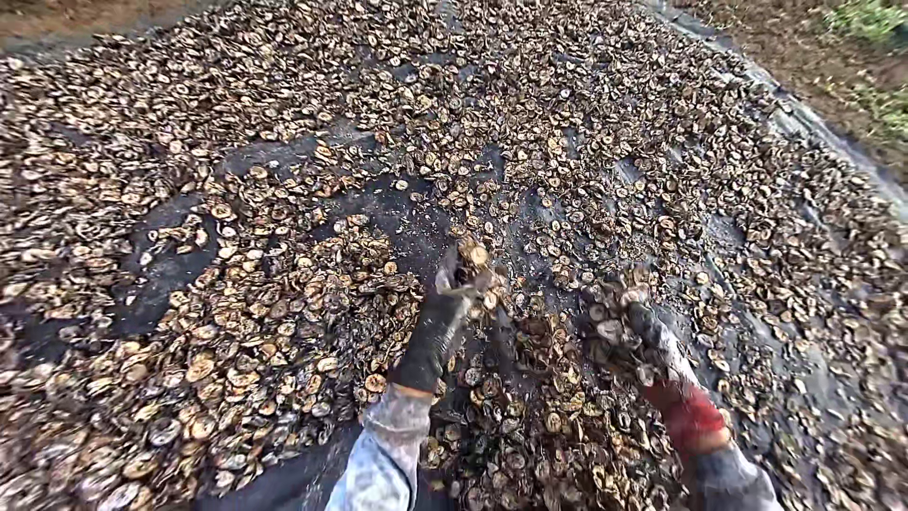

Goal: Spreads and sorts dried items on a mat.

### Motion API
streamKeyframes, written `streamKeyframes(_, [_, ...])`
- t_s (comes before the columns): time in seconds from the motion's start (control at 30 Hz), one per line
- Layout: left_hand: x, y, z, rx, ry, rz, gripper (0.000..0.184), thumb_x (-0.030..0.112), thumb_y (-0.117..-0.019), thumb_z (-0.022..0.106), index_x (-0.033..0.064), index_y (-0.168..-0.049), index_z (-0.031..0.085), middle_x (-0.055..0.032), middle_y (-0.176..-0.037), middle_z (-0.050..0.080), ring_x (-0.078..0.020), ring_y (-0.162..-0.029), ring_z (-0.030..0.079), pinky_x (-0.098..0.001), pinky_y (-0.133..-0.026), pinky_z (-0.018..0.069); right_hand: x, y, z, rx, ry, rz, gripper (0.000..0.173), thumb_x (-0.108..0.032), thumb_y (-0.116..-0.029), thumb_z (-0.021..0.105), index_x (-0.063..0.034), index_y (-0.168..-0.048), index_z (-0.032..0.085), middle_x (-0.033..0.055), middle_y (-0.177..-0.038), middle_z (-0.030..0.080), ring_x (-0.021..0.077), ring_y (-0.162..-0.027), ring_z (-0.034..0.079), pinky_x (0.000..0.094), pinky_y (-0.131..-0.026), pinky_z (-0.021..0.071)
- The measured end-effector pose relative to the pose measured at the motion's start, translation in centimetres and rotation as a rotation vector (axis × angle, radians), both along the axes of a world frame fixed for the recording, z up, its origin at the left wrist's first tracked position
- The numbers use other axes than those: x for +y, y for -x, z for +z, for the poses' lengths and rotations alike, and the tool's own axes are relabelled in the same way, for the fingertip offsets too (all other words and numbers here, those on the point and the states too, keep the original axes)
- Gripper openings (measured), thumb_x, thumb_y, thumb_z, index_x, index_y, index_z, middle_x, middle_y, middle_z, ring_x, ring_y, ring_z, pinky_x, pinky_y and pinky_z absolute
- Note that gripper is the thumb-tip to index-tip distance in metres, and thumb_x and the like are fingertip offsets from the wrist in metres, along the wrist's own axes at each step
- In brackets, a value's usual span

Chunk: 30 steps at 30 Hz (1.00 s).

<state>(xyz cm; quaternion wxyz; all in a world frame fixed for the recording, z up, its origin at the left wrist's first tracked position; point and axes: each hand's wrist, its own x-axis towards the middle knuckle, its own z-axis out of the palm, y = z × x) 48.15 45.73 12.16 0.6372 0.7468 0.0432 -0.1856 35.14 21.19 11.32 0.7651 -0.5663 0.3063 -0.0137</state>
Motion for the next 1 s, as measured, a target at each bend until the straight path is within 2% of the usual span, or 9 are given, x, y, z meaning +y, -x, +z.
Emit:
streamKeyframes(0.17, [2.0,-6.9,-0.8,-0.451,-0.067,0.100,0.039,0.011,-0.0952,0.071,0.0089,-0.133,0.062,-0.0071,-0.120,0.069,-0.0114,-0.096,0.067,-0.0301,-0.083,0.0577,0.4,-4.1,2.9,0.342,0.705,0.409,0.043,-0.004,-0.1056,0.048,0.0117,-0.145,0.045,0.0287,-0.145,0.053,0.0278,-0.135,0.053,0.0366,-0.115,0.0386])
streamKeyframes(0.33, [3.3,-11.6,-0.1,-0.549,-0.251,0.111,0.037,0.010,-0.0926,0.072,-0.0003,-0.127,0.064,-0.0122,-0.119,0.068,-0.0109,-0.106,0.066,-0.0289,-0.096,0.0537,0.7,-9.2,3.4,0.070,0.463,0.257,0.031,-0.021,-0.1097,0.045,-0.0061,-0.134,0.058,0.0078,-0.103,0.065,0.0100,-0.080,0.059,0.0282,-0.070,0.0514])
streamKeyframes(0.47, [4.6,-11.0,1.6,-0.303,-0.521,0.092,0.060,0.007,-0.0981,0.064,-0.0018,-0.152,0.039,-0.0273,-0.145,0.052,-0.0346,-0.132,0.054,-0.0489,-0.111,0.0439,0.2,-13.9,3.6,-0.053,0.284,0.257,0.032,-0.014,-0.1035,0.056,-0.0068,-0.135,0.053,0.0049,-0.107,0.064,0.0092,-0.085,0.063,0.0274,-0.073,0.0556])
streamKeyframes(0.57, [4.7,-12.4,1.2,-0.438,-0.715,0.123,0.058,0.004,-0.0929,0.066,-0.0032,-0.148,0.047,-0.0341,-0.144,0.051,-0.0487,-0.137,0.048,-0.0608,-0.115,0.0351,-0.5,-14.4,3.4,0.052,0.747,0.390,0.040,-0.009,-0.1075,0.048,0.0069,-0.144,0.049,0.0240,-0.143,0.056,0.0280,-0.130,0.056,0.0438,-0.111,0.0431])
streamKeyframes(0.67, [4.1,-13.0,0.9,-0.443,-0.788,0.124,0.050,0.012,-0.0982,0.062,-0.0029,-0.144,0.049,-0.0343,-0.142,0.051,-0.0488,-0.136,0.049,-0.0627,-0.113,0.0359,0.2,-15.1,2.4,0.074,0.674,0.273,0.033,-0.023,-0.1091,0.048,-0.0022,-0.132,0.062,0.0146,-0.116,0.071,0.0218,-0.098,0.071,0.0405,-0.086,0.0587])
streamKeyframes(0.77, [2.0,-13.7,-0.2,-0.470,-0.883,0.009,0.040,0.018,-0.0982,0.064,-0.0064,-0.131,0.061,-0.0348,-0.130,0.060,-0.0510,-0.127,0.055,-0.0668,-0.109,0.0383,2.6,-10.7,0.7,0.125,0.765,0.593,0.043,-0.040,-0.0983,0.066,-0.0227,-0.137,0.061,0.0101,-0.122,0.071,0.0284,-0.102,0.070,0.0562,-0.083,0.0552])
streamKeyframes(0.87, [-1.5,-14.2,-2.2,-0.367,-0.996,-0.211,0.056,0.025,-0.0963,0.069,0.0019,-0.145,0.052,-0.0320,-0.148,0.048,-0.0527,-0.140,0.042,-0.0712,-0.112,0.0308,7.6,-2.3,-1.8,0.171,1.020,1.244,0.102,-0.060,-0.0772,0.077,-0.0340,-0.163,0.029,0.0236,-0.170,0.013,0.0531,-0.154,0.012,0.0797,-0.113,0.0188])
streamKeyframes(0.93, [-4.6,-14.5,-4.3,-0.355,-1.019,-0.329,0.080,0.034,-0.0909,0.075,0.0110,-0.158,0.038,-0.0335,-0.160,0.029,-0.0574,-0.147,0.026,-0.0758,-0.113,0.0238,10.1,6.4,-3.9,0.010,1.103,1.275,0.104,-0.071,-0.0658,0.079,-0.0388,-0.157,0.041,0.0278,-0.167,0.022,0.0614,-0.150,0.012,0.0854,-0.110,0.0117])
streamKeyframes(1.0, [-6.9,-13.6,-8.4,-0.459,-0.990,-0.447,0.080,0.042,-0.0913,0.072,0.0167,-0.159,0.038,-0.0314,-0.163,0.026,-0.0573,-0.150,0.017,-0.0776,-0.116,0.0136,10.0,13.0,-4.0,-0.006,1.044,1.218,0.062,-0.043,-0.0879,0.073,-0.0327,-0.147,0.058,0.0246,-0.160,0.039,0.0580,-0.147,0.028,0.0805,-0.113,0.0190])
